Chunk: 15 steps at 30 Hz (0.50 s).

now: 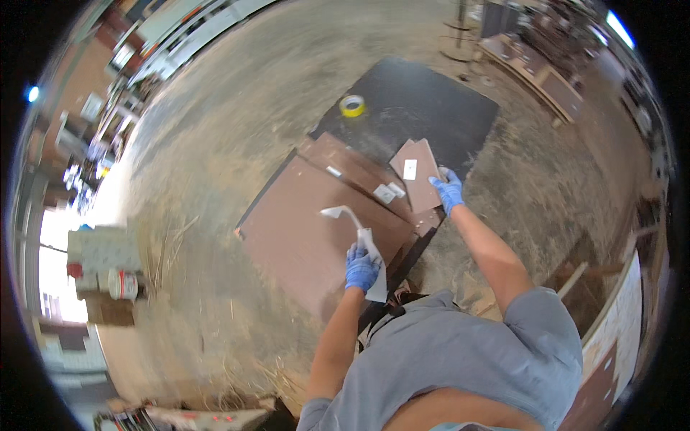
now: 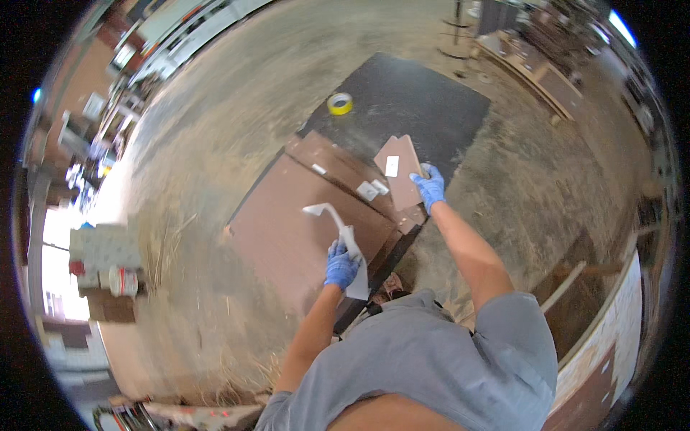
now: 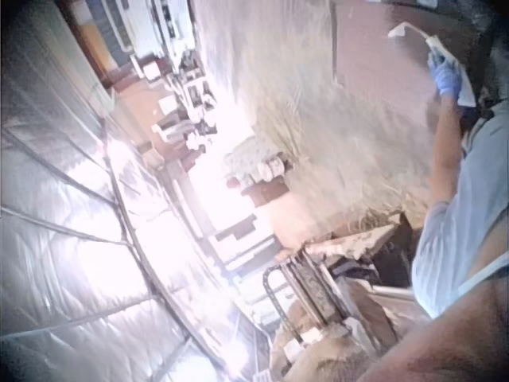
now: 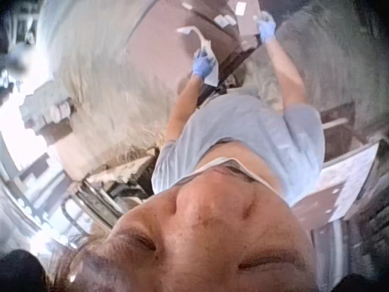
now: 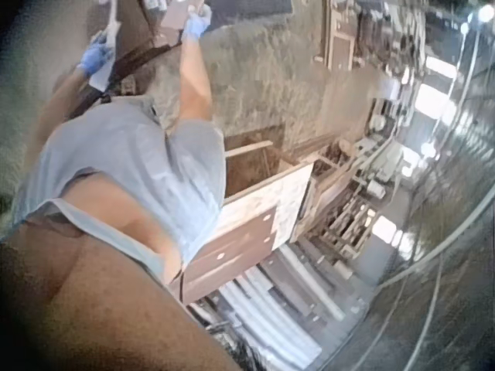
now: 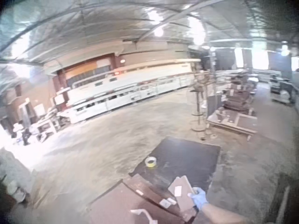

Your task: The person wipes the surface of large brown wood panels with a white cloth, removes small wood scraps, and stacks the panels. The person then uses a computer mouse at a control panel and later uses a spray gun to apply a substance to a large board.

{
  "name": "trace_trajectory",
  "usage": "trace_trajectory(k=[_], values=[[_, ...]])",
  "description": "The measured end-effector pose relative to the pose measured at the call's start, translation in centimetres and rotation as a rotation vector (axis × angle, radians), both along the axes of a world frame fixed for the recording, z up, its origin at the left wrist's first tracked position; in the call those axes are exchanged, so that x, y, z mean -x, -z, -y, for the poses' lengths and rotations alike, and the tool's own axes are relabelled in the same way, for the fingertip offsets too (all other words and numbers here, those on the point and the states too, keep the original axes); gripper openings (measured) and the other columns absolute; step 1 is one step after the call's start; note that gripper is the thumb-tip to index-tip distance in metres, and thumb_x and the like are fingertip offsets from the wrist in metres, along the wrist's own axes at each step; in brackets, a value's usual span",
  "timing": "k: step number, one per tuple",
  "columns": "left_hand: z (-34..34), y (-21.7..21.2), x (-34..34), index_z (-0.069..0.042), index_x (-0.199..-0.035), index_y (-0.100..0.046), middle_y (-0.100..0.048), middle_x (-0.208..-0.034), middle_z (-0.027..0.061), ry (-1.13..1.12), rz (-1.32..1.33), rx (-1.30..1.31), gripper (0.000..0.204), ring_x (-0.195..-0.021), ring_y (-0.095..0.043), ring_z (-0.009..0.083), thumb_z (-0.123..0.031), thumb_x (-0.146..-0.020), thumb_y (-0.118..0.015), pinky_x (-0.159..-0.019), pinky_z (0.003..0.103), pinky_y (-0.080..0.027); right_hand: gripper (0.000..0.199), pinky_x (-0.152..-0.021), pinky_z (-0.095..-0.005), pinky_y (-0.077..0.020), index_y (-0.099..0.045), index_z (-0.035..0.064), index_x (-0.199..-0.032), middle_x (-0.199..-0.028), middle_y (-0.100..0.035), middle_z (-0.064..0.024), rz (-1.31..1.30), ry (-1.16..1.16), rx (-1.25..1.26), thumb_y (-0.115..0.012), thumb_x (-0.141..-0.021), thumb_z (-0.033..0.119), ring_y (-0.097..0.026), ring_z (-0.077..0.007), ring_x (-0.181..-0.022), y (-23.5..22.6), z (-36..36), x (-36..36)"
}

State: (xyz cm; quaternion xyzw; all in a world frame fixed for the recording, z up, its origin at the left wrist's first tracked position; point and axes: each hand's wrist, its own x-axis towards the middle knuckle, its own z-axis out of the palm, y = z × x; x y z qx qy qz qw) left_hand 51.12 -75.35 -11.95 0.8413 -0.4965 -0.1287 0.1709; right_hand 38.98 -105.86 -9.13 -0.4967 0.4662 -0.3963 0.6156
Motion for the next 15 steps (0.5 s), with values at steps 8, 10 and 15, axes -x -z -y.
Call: trace_trajectory(k=[8, 10, 15], values=[[2.5, -1.1, 2.3, -0.002, -0.108, -0.063, -0.054, -0.119, 0.0220, -0.237, -0.364, -0.016, 0.042, -0.107, -0.051, 0.0371, -0.038, -0.087, -0.056, -0.091, 0.042, -0.042, 0.039, -0.070, -0.0451, -0.0567, -0.055, 0.0095, -0.111, -0.100, -0.063, -0.0094, 0.485, 0.013, -0.906, -0.068, -0.081, 0.032, -0.063, -0.0246, -0.085, 1.1, -6.5, 13.4], [4.3, 0.4, 3.9, 0.004, -0.110, -0.058, -0.064, -0.097, 0.0129, -0.261, -0.776, 0.130, 0.047, -0.081, -0.061, 0.0231, -0.037, -0.088, -0.058, -0.072, 0.034, -0.049, 0.041, -0.071, -0.0451, -0.0570, -0.054, 0.0060, -0.112, -0.102, -0.062, -0.0125, 0.513, 0.023, -0.920, -0.068, -0.082, 0.029, -0.064, -0.0267, -0.089, 1.5, -8.4, 17.3], [13.0, 3.4, 11.6, -0.007, -0.104, -0.060, -0.058, -0.091, 0.0030, -0.310, -1.579, 0.340, 0.032, -0.080, -0.054, 0.0170, -0.032, -0.086, -0.063, -0.071, 0.033, -0.046, 0.043, -0.082, -0.0430, -0.0523, -0.053, 0.0060, -0.119, -0.111, -0.061, -0.0121, 0.611, -0.039, -0.849, -0.064, -0.084, 0.029, -0.062, -0.0266, -0.097, 3.8, -8.9, 24.9]])
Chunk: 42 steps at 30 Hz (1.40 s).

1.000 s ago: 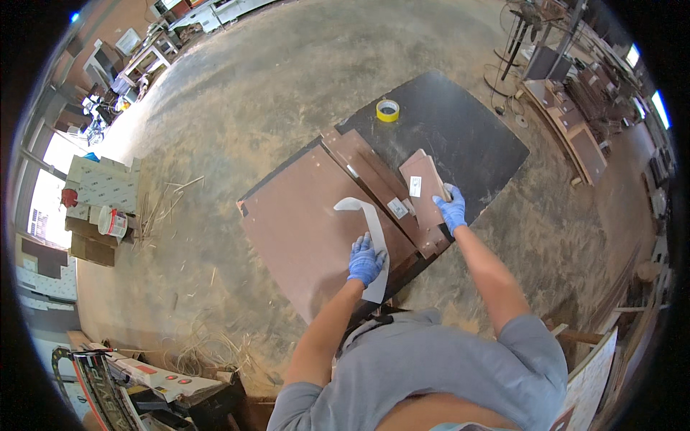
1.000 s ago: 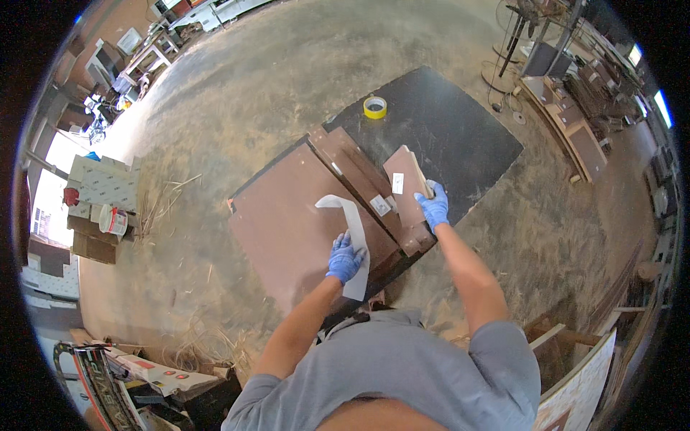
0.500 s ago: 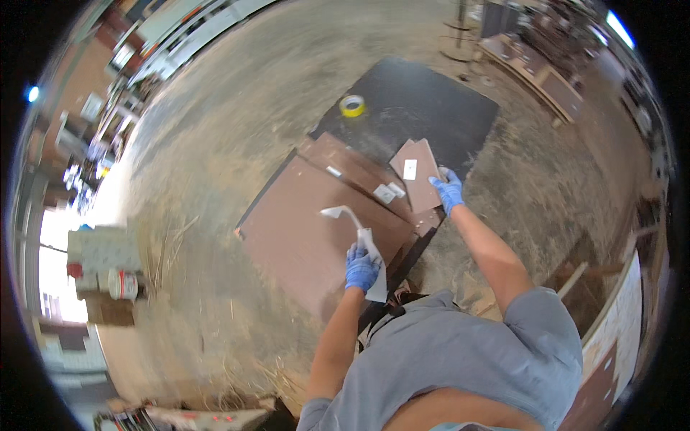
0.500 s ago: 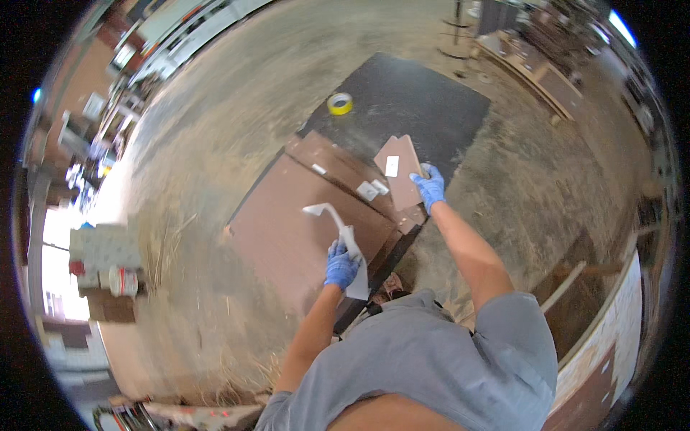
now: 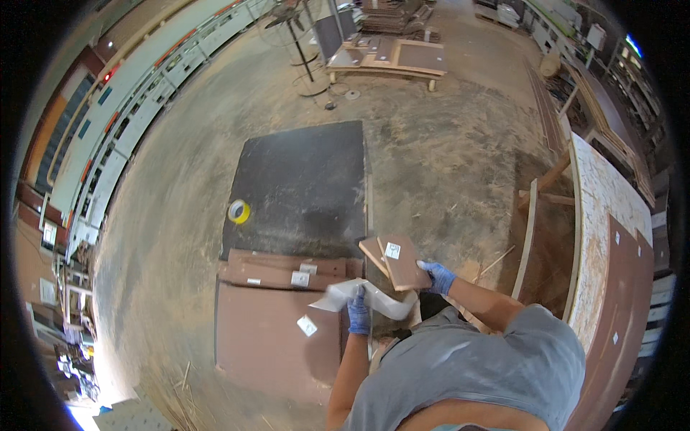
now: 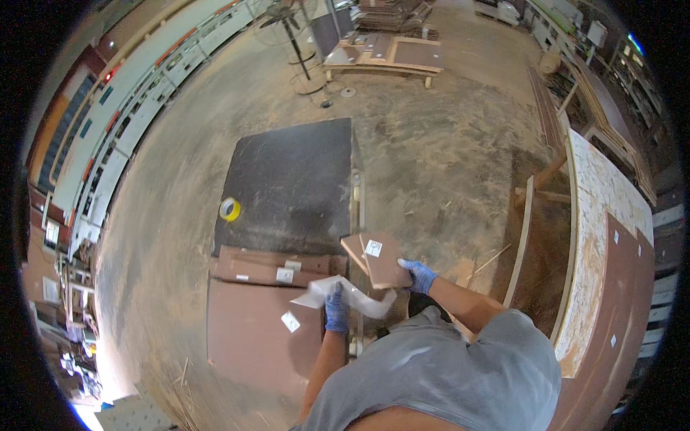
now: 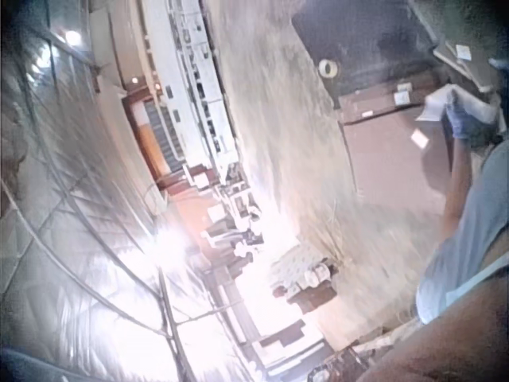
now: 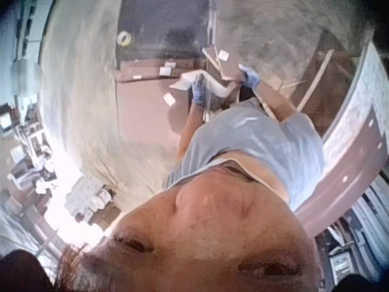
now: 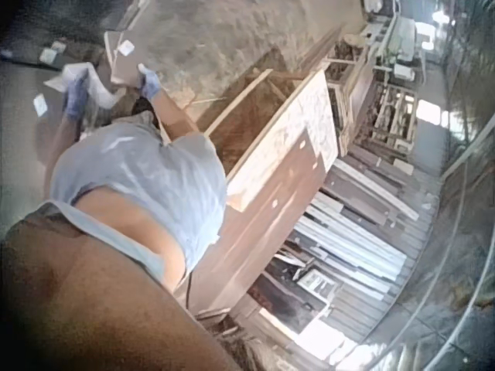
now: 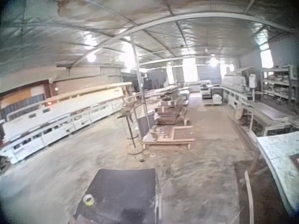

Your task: The person wipes the surface of large brown wood panels with a white cloth, removes small wood scraps, and stacks the panels. The person then uses a computer mouse at a control panel and later uses a spray gun to apply a substance to a large board.

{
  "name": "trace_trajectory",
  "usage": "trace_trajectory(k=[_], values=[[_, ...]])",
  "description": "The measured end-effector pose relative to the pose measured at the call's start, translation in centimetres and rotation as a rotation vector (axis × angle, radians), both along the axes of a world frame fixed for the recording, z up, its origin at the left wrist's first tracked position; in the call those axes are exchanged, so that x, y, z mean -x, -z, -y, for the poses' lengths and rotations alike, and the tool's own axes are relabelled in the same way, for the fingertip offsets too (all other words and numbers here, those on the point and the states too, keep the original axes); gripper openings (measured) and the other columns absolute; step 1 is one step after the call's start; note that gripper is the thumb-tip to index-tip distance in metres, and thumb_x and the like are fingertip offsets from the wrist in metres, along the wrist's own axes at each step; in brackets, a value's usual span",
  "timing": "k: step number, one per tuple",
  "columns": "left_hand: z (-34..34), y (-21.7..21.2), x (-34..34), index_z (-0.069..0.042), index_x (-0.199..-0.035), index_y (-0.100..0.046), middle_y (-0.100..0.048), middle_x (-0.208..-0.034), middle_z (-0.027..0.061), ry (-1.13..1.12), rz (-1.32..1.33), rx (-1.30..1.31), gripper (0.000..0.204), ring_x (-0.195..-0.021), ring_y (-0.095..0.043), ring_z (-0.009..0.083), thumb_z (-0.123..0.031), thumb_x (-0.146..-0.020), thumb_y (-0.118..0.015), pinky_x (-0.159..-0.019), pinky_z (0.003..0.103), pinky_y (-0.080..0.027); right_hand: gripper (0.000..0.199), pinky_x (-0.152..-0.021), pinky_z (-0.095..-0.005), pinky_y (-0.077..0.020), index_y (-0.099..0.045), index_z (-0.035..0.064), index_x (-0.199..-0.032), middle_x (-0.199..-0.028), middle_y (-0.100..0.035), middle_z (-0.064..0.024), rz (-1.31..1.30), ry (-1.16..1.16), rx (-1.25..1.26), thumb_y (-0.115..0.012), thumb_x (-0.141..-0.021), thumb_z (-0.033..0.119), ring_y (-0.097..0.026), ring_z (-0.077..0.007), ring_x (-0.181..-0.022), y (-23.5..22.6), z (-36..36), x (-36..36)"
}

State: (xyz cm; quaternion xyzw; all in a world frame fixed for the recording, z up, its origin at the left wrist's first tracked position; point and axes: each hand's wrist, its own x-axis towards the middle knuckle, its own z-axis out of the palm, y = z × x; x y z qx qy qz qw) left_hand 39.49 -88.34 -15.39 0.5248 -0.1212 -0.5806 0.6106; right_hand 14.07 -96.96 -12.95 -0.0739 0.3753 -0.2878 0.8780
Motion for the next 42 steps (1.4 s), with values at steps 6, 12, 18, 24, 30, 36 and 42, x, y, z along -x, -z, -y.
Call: trace_trajectory(k=[6, 12, 18, 24, 30, 36, 42], values=[[14.6, -5.1, 10.6, -0.010, -0.107, -0.057, -0.057, -0.096, 0.0040, 0.147, -0.117, -0.054, 0.028, -0.089, -0.054, 0.0179, -0.028, -0.086, -0.063, -0.079, 0.033, -0.046, 0.056, -0.095, -0.0385, -0.0423, -0.043, 0.0056, -0.133, -0.125, -0.054, -0.0071, -0.049, -0.121, 0.327, -0.064, -0.085, 0.024, -0.051, -0.0228, -0.115, -2.2, 7.8, 8.4], [27.3, -4.5, 19.1, -0.011, -0.106, -0.056, -0.056, -0.093, 0.0018, 0.237, -0.196, 0.013, 0.030, -0.085, -0.054, 0.0170, -0.030, -0.085, -0.065, -0.076, 0.034, -0.046, 0.062, -0.096, -0.0350, -0.0389, -0.042, 0.0052, -0.132, -0.120, -0.053, -0.0082, -0.456, -0.271, 0.750, -0.069, -0.082, 0.030, -0.047, -0.0175, -0.114, -3.1, 19.5, 17.1], [37.7, -0.3, 23.0, -0.009, -0.113, -0.056, -0.060, -0.101, 0.0021, 0.466, -0.259, -0.109, 0.032, -0.094, -0.056, 0.0160, -0.026, -0.086, -0.063, -0.085, 0.030, -0.046, 0.073, -0.098, -0.0356, -0.0383, -0.033, 0.0053, -0.135, -0.128, -0.046, -0.0104, -0.704, -0.092, 0.867, -0.071, -0.080, 0.034, -0.045, -0.0197, -0.116, -2.3, 28.6, 18.8], [51.5, 2.1, 24.4, -0.006, -0.112, -0.058, -0.060, -0.100, 0.0031, 0.509, -0.363, -0.081, 0.033, -0.091, -0.057, 0.0169, -0.024, -0.084, -0.062, -0.083, 0.030, -0.045, 0.076, -0.099, -0.0360, -0.0373, -0.034, 0.0057, -0.132, -0.127, -0.048, -0.0125, -0.691, -0.105, 0.652, -0.071, -0.078, 0.043, -0.045, -0.0220, -0.118, -1.7, 43.7, 19.7], [69.6, 1.6, 23.1, -0.006, -0.108, -0.060, -0.061, -0.096, 0.0026, 0.619, -0.302, -0.024, 0.028, -0.086, -0.057, 0.0157, -0.027, -0.089, -0.057, -0.079, 0.030, -0.047, 0.068, -0.096, -0.0364, -0.0399, -0.037, 0.0051, -0.132, -0.125, -0.050, -0.0097, -0.438, 0.066, 0.542, -0.071, -0.079, 0.032, -0.049, -0.0220, -0.114, -4.7, 59.6, 18.8], [83.1, -4.6, 23.4, -0.006, -0.106, -0.060, -0.061, -0.098, 0.0049, 0.723, -0.261, -0.247, 0.026, -0.089, -0.059, 0.0196, -0.027, -0.090, -0.054, -0.083, 0.032, -0.047, 0.079, -0.098, -0.0380, -0.0388, -0.031, 0.0052, -0.138, -0.132, -0.046, -0.0085, -0.373, 0.042, 0.447, -0.074, -0.076, 0.032, -0.047, -0.0233, -0.117, -0.5, 69.9, 19.5], [99.3, -2.2, 25.5, -0.013, -0.108, -0.057, -0.061, -0.095, 0.0063, 0.689, -0.258, -0.220, 0.021, -0.085, -0.061, 0.0244, -0.024, -0.090, -0.056, -0.074, 0.040, -0.053, 0.072, -0.087, -0.0374, -0.0490, -0.033, 0.0030, -0.134, -0.120, -0.054, -0.0128, -0.328, 0.271, 0.303, -0.073, -0.077, 0.023, -0.056, -0.0249, -0.106, 2.8, 87.2, 21.9]])
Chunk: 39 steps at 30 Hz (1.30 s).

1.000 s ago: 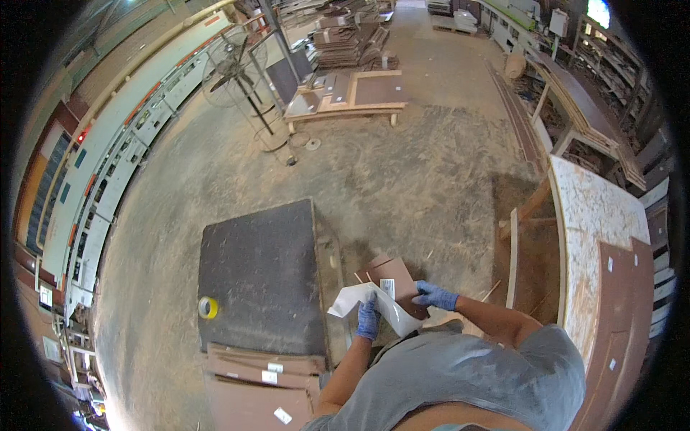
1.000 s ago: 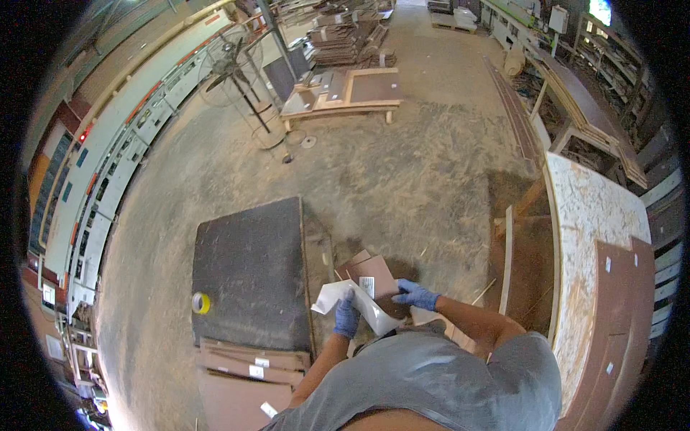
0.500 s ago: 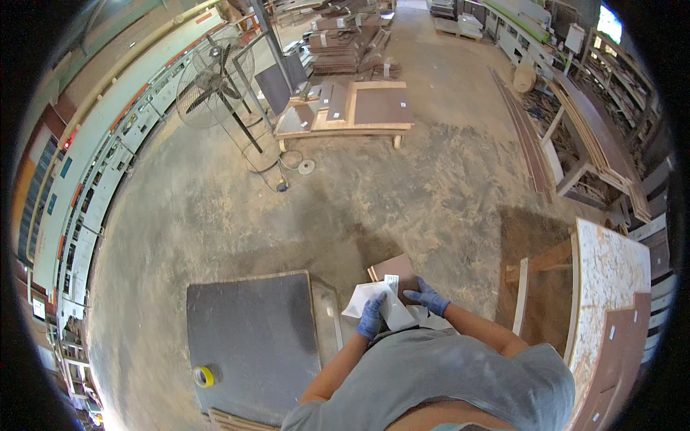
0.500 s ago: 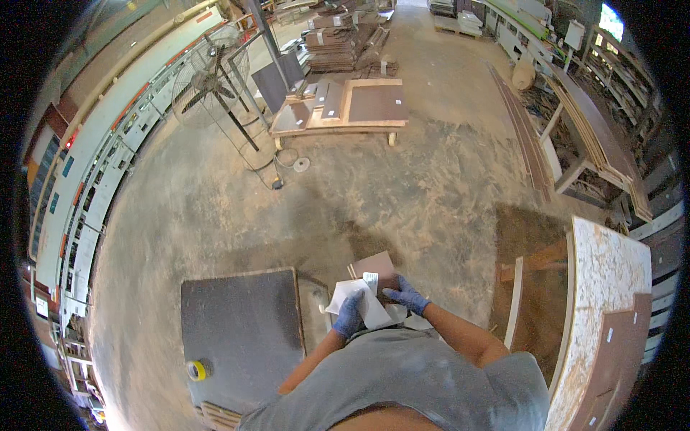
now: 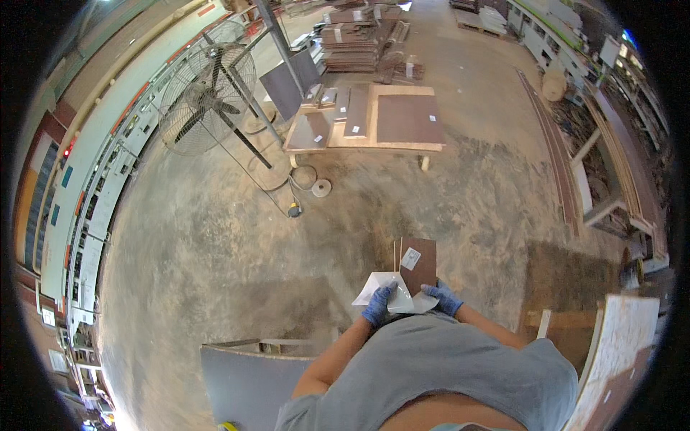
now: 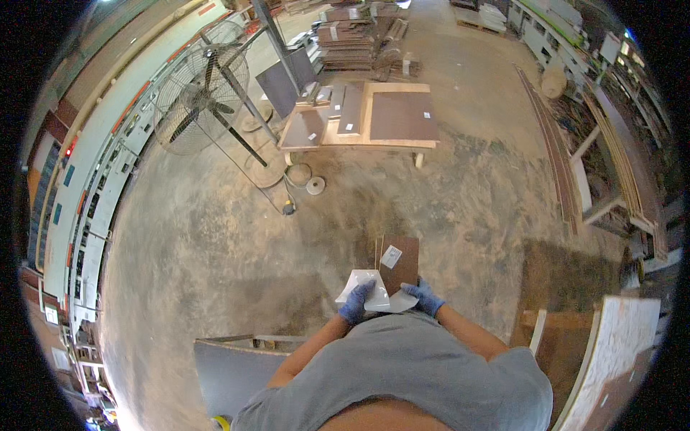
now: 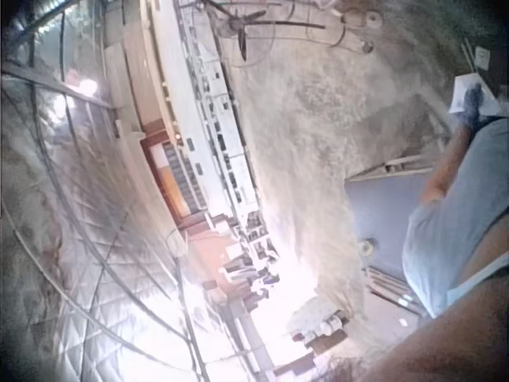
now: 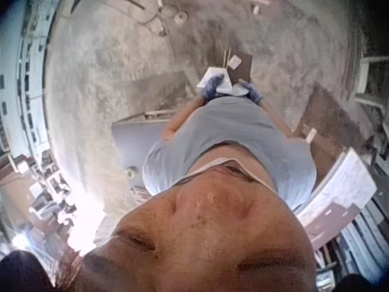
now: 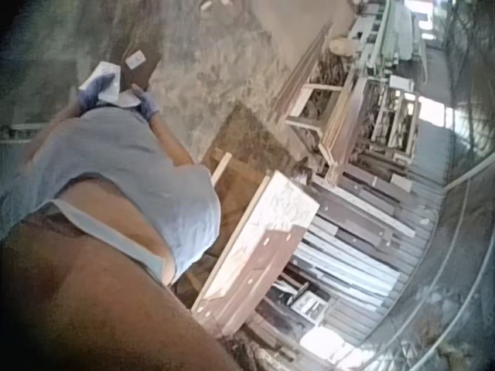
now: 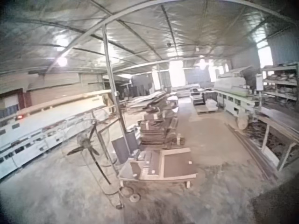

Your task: The person wipes the surface of large brown wood panels with a white cloth, removes small wood scraps, and stacks the panels. The person then uses a computer mouse at a control panel and later uses a spray gun to apply a substance to a large board.

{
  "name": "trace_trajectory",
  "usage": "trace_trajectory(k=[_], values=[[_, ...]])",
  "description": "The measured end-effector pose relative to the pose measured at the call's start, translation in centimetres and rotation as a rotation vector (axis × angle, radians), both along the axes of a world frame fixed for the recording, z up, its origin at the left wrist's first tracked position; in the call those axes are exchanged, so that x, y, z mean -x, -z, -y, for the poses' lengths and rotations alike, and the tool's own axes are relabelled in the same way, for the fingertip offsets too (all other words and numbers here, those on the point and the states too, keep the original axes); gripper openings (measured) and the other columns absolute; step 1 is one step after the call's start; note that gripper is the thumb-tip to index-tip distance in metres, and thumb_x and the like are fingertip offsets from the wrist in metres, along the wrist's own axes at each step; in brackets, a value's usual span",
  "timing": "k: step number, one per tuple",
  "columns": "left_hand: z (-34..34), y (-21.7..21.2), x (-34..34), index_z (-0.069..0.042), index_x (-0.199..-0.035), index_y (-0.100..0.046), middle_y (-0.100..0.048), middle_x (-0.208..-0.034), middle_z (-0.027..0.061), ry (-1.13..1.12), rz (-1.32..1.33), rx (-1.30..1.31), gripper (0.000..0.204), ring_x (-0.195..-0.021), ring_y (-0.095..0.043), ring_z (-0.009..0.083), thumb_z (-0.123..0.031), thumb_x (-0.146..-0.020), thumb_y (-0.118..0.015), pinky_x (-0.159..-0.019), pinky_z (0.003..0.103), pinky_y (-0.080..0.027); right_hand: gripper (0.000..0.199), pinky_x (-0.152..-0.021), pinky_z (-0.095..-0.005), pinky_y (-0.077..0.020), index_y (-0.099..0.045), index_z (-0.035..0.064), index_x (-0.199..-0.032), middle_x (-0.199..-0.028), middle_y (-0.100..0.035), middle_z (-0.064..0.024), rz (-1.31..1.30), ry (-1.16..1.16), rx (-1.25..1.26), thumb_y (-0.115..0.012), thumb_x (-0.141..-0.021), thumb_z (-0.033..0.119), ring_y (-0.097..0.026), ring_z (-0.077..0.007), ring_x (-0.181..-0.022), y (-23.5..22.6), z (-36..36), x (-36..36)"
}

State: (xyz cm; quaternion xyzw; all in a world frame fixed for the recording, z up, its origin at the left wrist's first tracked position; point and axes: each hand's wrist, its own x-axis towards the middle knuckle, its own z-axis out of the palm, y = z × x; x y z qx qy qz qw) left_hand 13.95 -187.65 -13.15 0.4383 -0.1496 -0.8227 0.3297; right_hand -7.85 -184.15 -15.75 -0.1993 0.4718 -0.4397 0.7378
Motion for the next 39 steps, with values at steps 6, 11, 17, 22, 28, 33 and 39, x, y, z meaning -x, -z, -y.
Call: trace_trajectory(k=[6, 11, 17, 22, 28, 33, 39], values=[[16.3, 7.5, -3.0, -0.009, -0.112, -0.059, -0.060, -0.102, -0.0003, 0.045, 0.533, 0.391, 0.030, -0.091, -0.055, 0.0141, -0.026, -0.088, -0.061, -0.080, 0.030, -0.044, 0.068, -0.081, -0.0358, -0.0516, -0.038, -0.0026, -0.127, -0.112, -0.058, -0.0147, -0.332, 0.005, -0.068, -0.076, -0.074, 0.019, -0.060, -0.0253, -0.098, -1.4, 22.3, 3.5], [24.1, 15.4, -10.2, -0.002, -0.116, -0.057, -0.061, -0.106, 0.0072, -0.091, 0.931, 0.302, 0.034, -0.092, -0.057, 0.0221, -0.025, -0.092, -0.052, -0.081, 0.035, -0.047, 0.063, -0.082, -0.0335, -0.0486, -0.050, -0.0043, -0.120, -0.109, -0.060, -0.0136, -0.309, -0.149, -0.030, -0.079, -0.071, 0.023, -0.059, -0.0225, -0.098, -1.8, 36.8, 4.2], [38.7, 8.9, -9.1, -0.006, -0.111, -0.054, -0.058, -0.104, 0.0080, -0.307, 0.358, -0.109, 0.031, -0.087, -0.057, 0.0211, -0.032, -0.094, -0.046, -0.080, 0.035, -0.048, 0.077, -0.085, -0.0352, -0.0427, -0.056, -0.0037, -0.117, -0.109, -0.060, -0.0142, -0.603, -0.143, -0.101, -0.081, -0.063, 0.045, -0.056, -0.0226, -0.099, 8.1, 51.5, 3.2], [57.8, 11.8, -9.7, -0.008, -0.117, -0.052, -0.057, -0.111, 0.0081, -0.013, 0.501, -0.049, 0.035, -0.091, -0.056, 0.0217, -0.033, -0.094, -0.046, -0.083, 0.037, -0.046, 0.087, -0.092, -0.0381, -0.0398, -0.052, -0.0007, -0.124, -0.118, -0.056, -0.0145, -0.479, 0.021, -0.318, -0.083, -0.058, 0.048, -0.052, -0.0264, -0.108, 1.2, 60.7, 1.3], [71.6, 13.1, -12.8, -0.009, -0.124, -0.049, -0.055, -0.120, 0.0082, 0.151, 0.587, -0.016, 0.040, -0.094, -0.055, 0.0225, -0.035, -0.094, -0.046, -0.086, 0.039, -0.045, 0.080, -0.096, -0.0379, -0.0367, -0.053, 0.0023, -0.124, -0.122, -0.055, -0.0129, -0.314, 0.201, -0.274, -0.083, -0.061, 0.042, -0.049, -0.0257, -0.113, -0.1, 68.6, 3.5], [77.3, 18.5, -13.6, -0.004, -0.118, -0.053, -0.057, -0.108, 0.0118, 0.237, 0.758, 0.312, 0.039, -0.088, -0.053, 0.0229, -0.032, -0.091, -0.050, -0.081, 0.039, -0.044, 0.049, -0.087, -0.0405, -0.0424, -0.057, 0.0057, -0.114, -0.109, -0.061, -0.0046, -0.235, 0.096, -0.268, -0.074, -0.074, 0.029, -0.054, -0.0241, -0.104, 6.6, 77.8, 8.5], [80.0, 11.4, -5.6, -0.003, -0.107, -0.061, -0.060, -0.092, 0.0026, -0.284, 0.783, 0.041, 0.037, -0.077, -0.051, 0.0133, -0.034, -0.087, -0.061, -0.066, 0.029, -0.044, 0.031, -0.068, -0.0347, -0.0513, -0.061, -0.0010, -0.101, -0.092, -0.065, -0.0099, -0.349, 0.068, -0.383, -0.072, -0.076, 0.015, -0.063, -0.0219, -0.078, 0.4, 91.6, 9.1]])
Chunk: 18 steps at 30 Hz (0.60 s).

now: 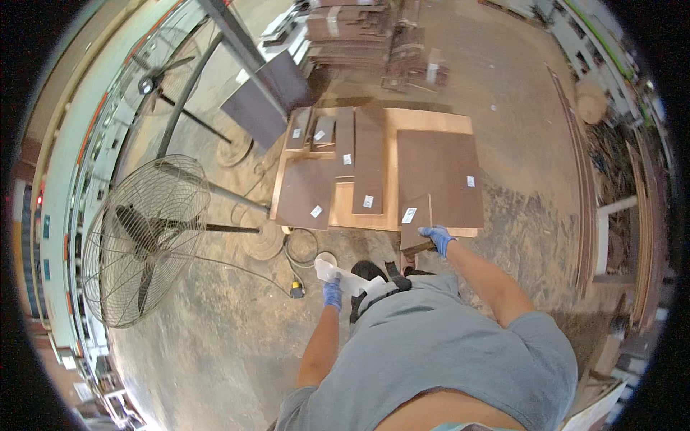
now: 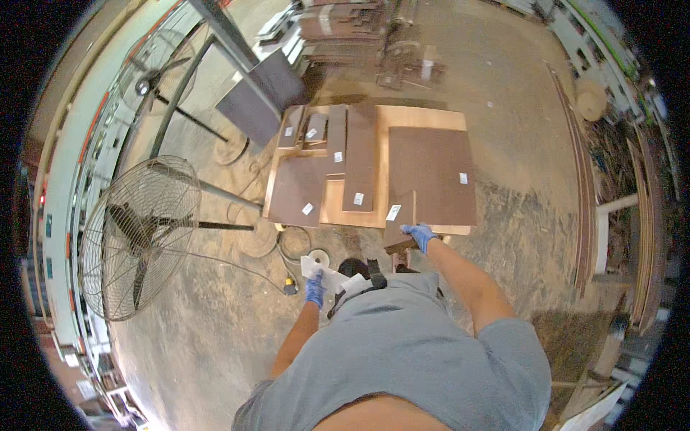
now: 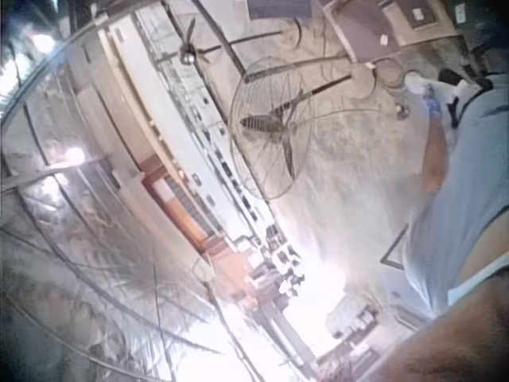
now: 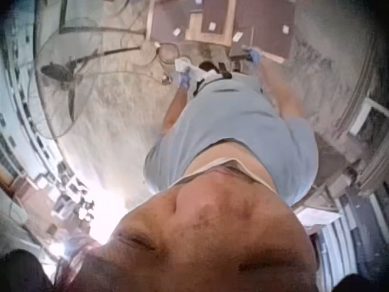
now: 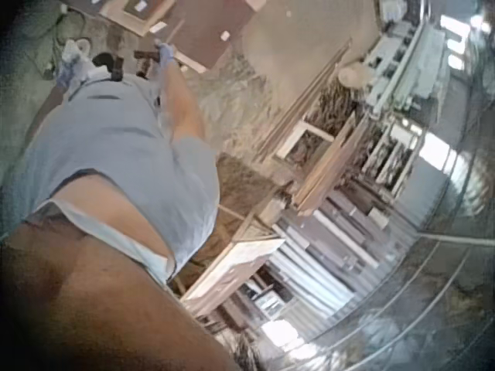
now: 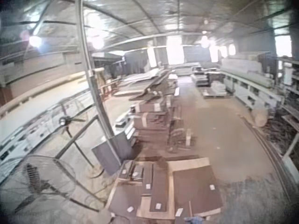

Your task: The person wipes the surface of large brown wood panels with a white cloth, removes small wood scraps, and stacks the panels. The person then uses a computer mouse at a control panel and later uses a spray gun to apply a substance to a large board.

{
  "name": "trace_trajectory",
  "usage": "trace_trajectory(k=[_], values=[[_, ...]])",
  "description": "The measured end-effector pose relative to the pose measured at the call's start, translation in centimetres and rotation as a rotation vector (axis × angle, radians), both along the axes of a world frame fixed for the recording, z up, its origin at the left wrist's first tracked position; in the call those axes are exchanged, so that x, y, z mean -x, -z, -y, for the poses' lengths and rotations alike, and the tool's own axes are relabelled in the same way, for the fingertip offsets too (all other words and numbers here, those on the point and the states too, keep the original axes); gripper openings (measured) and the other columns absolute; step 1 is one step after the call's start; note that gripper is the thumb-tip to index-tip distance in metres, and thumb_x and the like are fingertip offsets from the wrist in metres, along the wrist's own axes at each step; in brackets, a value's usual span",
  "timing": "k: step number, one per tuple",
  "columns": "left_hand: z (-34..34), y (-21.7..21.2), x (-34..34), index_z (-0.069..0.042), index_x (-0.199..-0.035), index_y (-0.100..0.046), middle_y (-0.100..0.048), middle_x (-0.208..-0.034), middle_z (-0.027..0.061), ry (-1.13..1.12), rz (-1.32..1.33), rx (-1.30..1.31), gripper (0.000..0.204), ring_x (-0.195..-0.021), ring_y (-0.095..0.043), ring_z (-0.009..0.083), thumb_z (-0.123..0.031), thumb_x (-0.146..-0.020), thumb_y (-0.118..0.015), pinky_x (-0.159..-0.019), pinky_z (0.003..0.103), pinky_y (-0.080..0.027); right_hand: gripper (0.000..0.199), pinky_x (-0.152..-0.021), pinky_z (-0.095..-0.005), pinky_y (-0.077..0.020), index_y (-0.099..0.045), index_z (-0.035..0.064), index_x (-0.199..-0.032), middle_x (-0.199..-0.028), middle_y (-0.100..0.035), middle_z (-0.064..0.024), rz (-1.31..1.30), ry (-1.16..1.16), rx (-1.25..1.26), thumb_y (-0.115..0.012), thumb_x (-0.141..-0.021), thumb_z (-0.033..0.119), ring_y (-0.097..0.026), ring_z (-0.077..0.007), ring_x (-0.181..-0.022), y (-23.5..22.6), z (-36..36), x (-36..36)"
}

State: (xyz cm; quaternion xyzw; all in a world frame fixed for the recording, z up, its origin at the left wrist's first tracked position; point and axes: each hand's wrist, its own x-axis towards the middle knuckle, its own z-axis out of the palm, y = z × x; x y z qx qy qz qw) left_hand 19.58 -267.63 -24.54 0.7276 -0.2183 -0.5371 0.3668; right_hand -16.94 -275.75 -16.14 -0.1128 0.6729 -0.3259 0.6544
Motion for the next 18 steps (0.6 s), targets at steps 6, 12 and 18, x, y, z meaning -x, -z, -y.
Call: trace_trajectory(k=[6, 12, 18], values=[[1.4, 2.8, -3.9, -0.007, -0.109, -0.061, -0.061, -0.095, 0.0026, -0.217, -0.148, -0.047, 0.032, -0.081, -0.054, 0.0146, -0.030, -0.087, -0.061, -0.067, 0.030, -0.047, 0.036, -0.064, -0.0374, -0.0461, -0.063, 0.0145, -0.099, -0.093, -0.064, -0.0018, 0.008, -0.210, -0.084, -0.071, -0.075, 0.039, -0.060, -0.0180, -0.079, 6.2, 13.1, -4.0], [6.3, 3.8, -11.2, -0.016, -0.107, -0.060, -0.061, -0.090, 0.0005, -0.345, -0.072, -0.126, 0.029, -0.075, -0.056, 0.0139, -0.033, -0.083, -0.066, -0.058, 0.032, -0.047, 0.053, -0.074, -0.0454, -0.0453, -0.056, 0.0112, -0.115, -0.112, -0.059, -0.0073, 0.071, -0.146, 0.060, -0.073, -0.073, 0.039, -0.056, -0.0243, -0.098, 6.3, 27.4, -11.7], [13.5, 0.6, -18.5, -0.019, -0.115, -0.054, -0.061, -0.097, -0.0010, -0.084, -0.010, -0.302, 0.039, -0.082, -0.059, 0.0140, -0.037, -0.083, -0.066, -0.059, 0.032, -0.049, 0.066, -0.090, -0.0606, -0.0394, -0.045, 0.0074, -0.126, -0.129, -0.042, -0.0148, 0.019, -0.162, -0.087, -0.069, -0.076, 0.042, -0.046, -0.0330, -0.113, 5.1, 36.5, -18.2]])
